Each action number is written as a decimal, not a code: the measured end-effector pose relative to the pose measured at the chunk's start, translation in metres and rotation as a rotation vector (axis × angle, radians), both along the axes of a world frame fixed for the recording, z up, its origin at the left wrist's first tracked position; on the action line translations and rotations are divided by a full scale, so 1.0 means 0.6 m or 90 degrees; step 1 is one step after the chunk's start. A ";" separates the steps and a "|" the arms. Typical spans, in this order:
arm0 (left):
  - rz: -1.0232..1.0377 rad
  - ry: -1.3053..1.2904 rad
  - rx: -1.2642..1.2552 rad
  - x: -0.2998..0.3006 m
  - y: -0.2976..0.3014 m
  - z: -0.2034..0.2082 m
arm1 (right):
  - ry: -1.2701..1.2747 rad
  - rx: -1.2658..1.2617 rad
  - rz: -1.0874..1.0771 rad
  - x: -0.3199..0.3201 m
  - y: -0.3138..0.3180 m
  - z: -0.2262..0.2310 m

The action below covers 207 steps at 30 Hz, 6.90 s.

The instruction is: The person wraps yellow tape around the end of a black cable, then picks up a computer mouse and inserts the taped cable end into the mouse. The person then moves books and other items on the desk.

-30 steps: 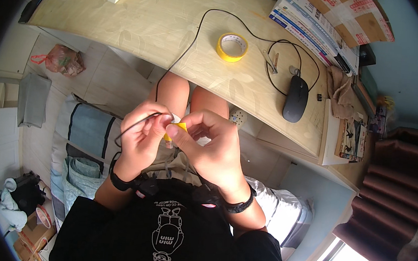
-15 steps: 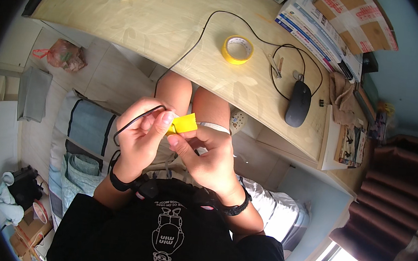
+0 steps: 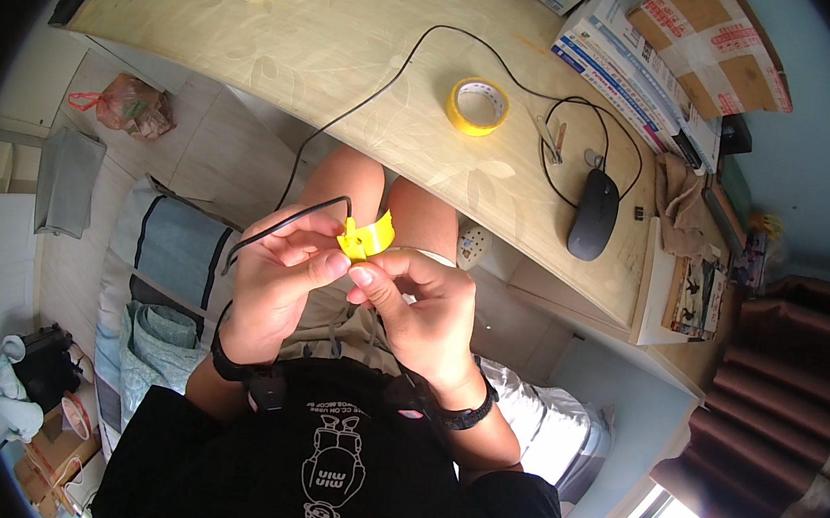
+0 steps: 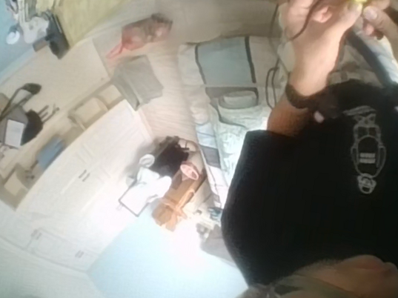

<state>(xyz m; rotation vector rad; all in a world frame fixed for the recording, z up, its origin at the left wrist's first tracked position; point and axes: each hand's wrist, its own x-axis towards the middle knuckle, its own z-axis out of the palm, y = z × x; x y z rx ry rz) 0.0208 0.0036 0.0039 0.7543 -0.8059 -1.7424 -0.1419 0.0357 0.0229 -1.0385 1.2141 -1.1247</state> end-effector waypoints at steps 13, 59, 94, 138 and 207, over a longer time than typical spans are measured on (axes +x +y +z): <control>0.175 -0.126 -0.103 -0.026 0.012 -0.022 | 0.388 -0.300 -0.128 0.014 -0.008 -0.018; 0.318 -0.565 -0.664 -0.011 -0.010 0.023 | 0.346 -0.344 -0.070 0.007 -0.014 0.000; -0.083 -0.085 -0.024 0.012 -0.015 0.010 | -0.154 -0.028 -0.013 -0.005 -0.029 -0.006; 0.038 -0.131 -0.125 0.004 -0.008 0.003 | 0.028 -0.124 -0.026 -0.009 -0.007 0.045; -0.198 0.043 -0.102 0.010 -0.006 0.028 | 0.265 -0.306 -0.133 0.004 0.022 0.063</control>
